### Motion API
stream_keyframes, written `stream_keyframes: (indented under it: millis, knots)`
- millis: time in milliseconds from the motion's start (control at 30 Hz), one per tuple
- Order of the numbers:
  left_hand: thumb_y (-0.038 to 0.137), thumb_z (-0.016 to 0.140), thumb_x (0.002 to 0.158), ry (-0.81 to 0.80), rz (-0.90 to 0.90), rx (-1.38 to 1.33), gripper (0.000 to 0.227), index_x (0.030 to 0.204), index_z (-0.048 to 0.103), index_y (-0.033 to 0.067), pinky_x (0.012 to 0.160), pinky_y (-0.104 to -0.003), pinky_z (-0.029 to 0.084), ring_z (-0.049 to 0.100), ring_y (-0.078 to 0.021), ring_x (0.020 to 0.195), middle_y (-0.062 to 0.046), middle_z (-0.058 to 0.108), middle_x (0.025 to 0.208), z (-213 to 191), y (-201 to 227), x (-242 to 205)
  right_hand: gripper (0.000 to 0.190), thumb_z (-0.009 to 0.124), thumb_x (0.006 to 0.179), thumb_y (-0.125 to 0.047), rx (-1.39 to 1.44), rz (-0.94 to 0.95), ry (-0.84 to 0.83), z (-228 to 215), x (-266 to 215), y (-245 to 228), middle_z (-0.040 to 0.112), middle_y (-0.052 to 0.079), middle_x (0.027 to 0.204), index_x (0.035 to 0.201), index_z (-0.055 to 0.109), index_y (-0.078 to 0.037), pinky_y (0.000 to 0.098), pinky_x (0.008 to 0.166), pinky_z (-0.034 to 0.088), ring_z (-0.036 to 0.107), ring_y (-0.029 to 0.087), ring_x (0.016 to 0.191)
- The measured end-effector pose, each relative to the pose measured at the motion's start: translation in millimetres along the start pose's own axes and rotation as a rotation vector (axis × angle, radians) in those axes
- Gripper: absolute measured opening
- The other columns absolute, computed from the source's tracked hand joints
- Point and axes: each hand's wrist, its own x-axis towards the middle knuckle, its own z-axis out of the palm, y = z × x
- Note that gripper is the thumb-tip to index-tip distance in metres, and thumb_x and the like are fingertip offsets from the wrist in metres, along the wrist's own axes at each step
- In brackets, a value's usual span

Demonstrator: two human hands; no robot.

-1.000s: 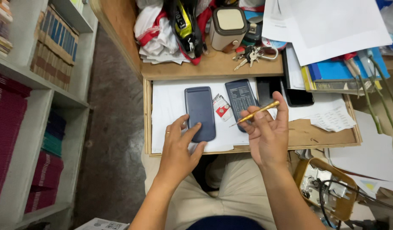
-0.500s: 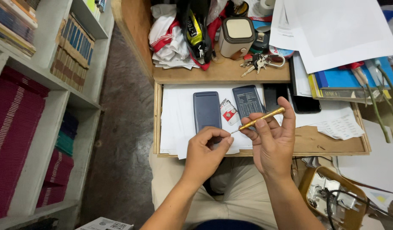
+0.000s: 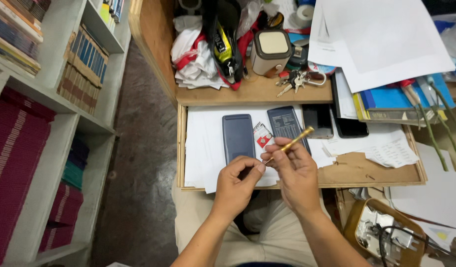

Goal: The person disassembles a calculator by removing the outer casing, then uses tweezers and a marker to manipulate and mark internal wiring and components.

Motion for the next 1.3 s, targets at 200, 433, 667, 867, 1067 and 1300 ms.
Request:
stream_keyframes:
  millis: [200, 433, 667, 867, 1067, 1300]
  knots:
    - [0.022, 0.063, 0.095, -0.024, 0.010, 0.207, 0.023, 0.101, 0.082, 0.0104, 0.082, -0.024, 0.054, 0.071, -0.0122, 0.084, -0.001, 0.077, 0.088, -17.2, 1.3, 14.0, 0.029, 0.073, 0.089, -0.012, -0.887, -0.129, -0.187, -3.5, 85.7, -26.5, 0.057, -0.004, 0.078, 0.118, 0.074, -0.010, 0.0237, 0.070, 0.046, 0.051, 0.007, 0.069]
    - [0.024, 0.071, 0.089, 0.059, 0.005, 0.227, 0.019, 0.094, 0.085, 0.0122, 0.086, -0.022, 0.056, 0.076, -0.0094, 0.091, 0.000, 0.083, 0.094, -27.3, -4.7, 47.5, 0.009, 0.070, 0.085, -0.016, -1.175, -0.280, -0.311, 14.1, 157.2, -8.0, 0.067, 0.002, 0.073, 0.092, 0.066, -0.017, 0.0403, 0.069, 0.046, 0.062, 0.026, 0.073]
    - [0.026, 0.069, 0.088, 0.097, 0.077, 0.363, 0.021, 0.100, 0.083, 0.0163, 0.059, -0.023, 0.050, 0.070, -0.0077, 0.074, 0.004, 0.080, 0.095, -40.1, 8.4, 99.5, 0.016, 0.067, 0.094, -0.027, -1.444, -0.412, -0.333, 40.2, 176.0, 1.7, 0.062, 0.014, 0.097, 0.102, 0.064, -0.014, 0.0577, 0.069, 0.049, 0.064, 0.045, 0.083]
    - [0.019, 0.063, 0.092, 0.198, 0.403, 0.554, 0.023, 0.111, 0.074, 0.0147, 0.073, -0.039, 0.055, 0.070, -0.0300, 0.084, -0.009, 0.074, 0.095, -60.7, 53.0, 165.9, 0.013, 0.063, 0.098, -0.023, -1.257, -0.650, -0.222, 73.8, 188.4, -23.7, 0.063, 0.006, 0.089, 0.103, 0.074, -0.018, 0.0411, 0.071, 0.056, 0.068, 0.032, 0.080]
    - [0.000, 0.059, 0.085, 0.144, 0.632, 0.906, 0.039, 0.120, 0.072, 0.0108, 0.095, -0.056, 0.053, 0.059, -0.0563, 0.112, -0.031, 0.050, 0.130, -55.9, 58.2, 233.5, 0.024, 0.058, 0.100, -0.026, -1.386, -0.533, -0.300, 115.4, 204.9, -37.5, 0.056, 0.009, 0.101, 0.118, 0.074, -0.025, 0.0461, 0.074, 0.060, 0.071, 0.038, 0.089]
    - [0.005, 0.056, 0.083, 0.027, 0.413, 0.883, 0.031, 0.113, 0.068, 0.0057, 0.085, -0.058, 0.058, 0.062, -0.0612, 0.103, -0.033, 0.045, 0.132, -63.0, 48.3, 244.7, 0.024, 0.063, 0.095, -0.032, -1.548, -0.356, -0.220, 107.3, 199.4, -48.4, 0.057, 0.007, 0.101, 0.109, 0.080, -0.024, 0.0438, 0.075, 0.060, 0.070, 0.036, 0.093]
